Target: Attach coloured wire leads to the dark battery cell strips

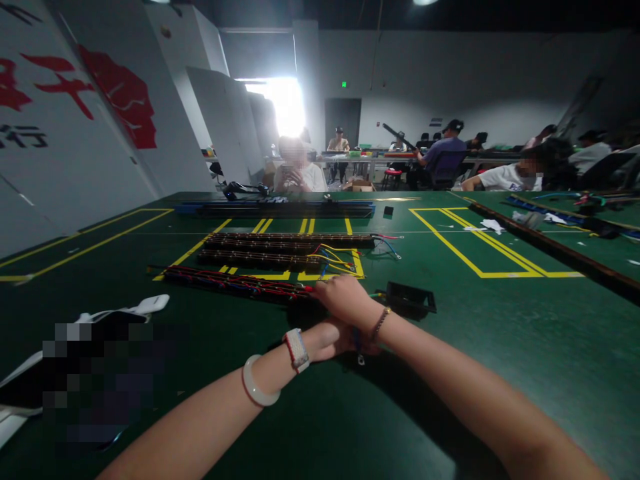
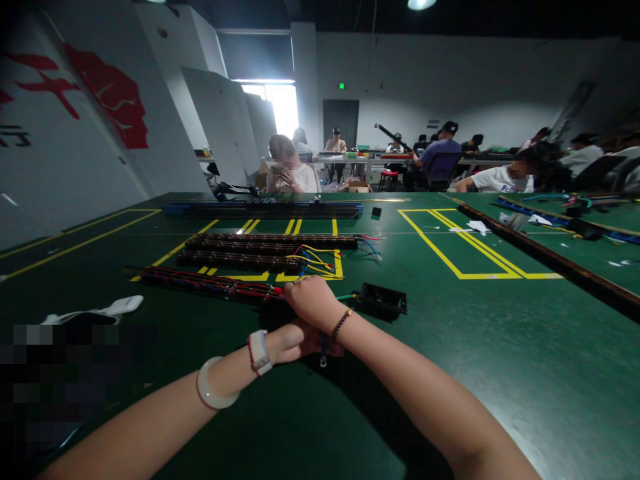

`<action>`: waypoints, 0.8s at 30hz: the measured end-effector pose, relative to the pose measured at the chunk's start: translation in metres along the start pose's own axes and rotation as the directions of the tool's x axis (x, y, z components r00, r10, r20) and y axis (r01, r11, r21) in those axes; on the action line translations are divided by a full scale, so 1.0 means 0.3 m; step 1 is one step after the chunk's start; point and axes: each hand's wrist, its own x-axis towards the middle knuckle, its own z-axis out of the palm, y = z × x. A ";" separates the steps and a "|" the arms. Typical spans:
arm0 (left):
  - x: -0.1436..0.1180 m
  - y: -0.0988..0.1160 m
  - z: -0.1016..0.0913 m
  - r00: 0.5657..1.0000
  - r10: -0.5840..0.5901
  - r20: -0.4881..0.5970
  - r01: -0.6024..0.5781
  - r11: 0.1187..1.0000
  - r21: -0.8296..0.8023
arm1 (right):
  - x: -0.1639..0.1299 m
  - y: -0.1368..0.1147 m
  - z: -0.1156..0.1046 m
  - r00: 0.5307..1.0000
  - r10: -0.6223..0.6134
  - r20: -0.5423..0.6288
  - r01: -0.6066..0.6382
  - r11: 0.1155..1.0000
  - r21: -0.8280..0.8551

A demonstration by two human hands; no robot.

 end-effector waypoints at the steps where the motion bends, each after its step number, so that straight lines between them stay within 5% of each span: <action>1: 0.003 0.000 -0.001 1.000 -0.002 0.004 0.002 1.000 -0.007 | -0.020 0.022 -0.010 1.000 -0.003 -0.016 0.003 0.999 0.052; 6: 0.018 -0.007 0.001 0.999 0.016 -0.034 -0.018 0.997 -0.079 | -0.168 0.149 -0.021 0.968 0.054 -0.245 0.014 0.963 0.269; 10: 0.013 -0.008 0.012 0.994 0.000 -0.111 -0.004 0.999 -0.036 | -0.274 0.215 0.062 0.950 0.057 -0.308 -0.035 0.996 0.077; 15: -0.018 0.025 0.023 0.969 0.027 -0.246 0.043 0.961 0.274 | -0.308 0.261 0.143 0.974 -0.075 -0.215 0.056 0.994 -0.095; 19: -0.038 0.071 0.022 0.956 0.010 -0.295 0.174 0.787 0.592 | -0.294 0.279 0.150 0.982 -0.086 -0.171 0.070 0.993 -0.096; 24: -0.069 0.133 0.015 0.957 0.069 -0.281 0.230 0.406 0.884 | -0.288 0.297 0.147 0.987 -0.099 -0.125 0.091 0.993 -0.070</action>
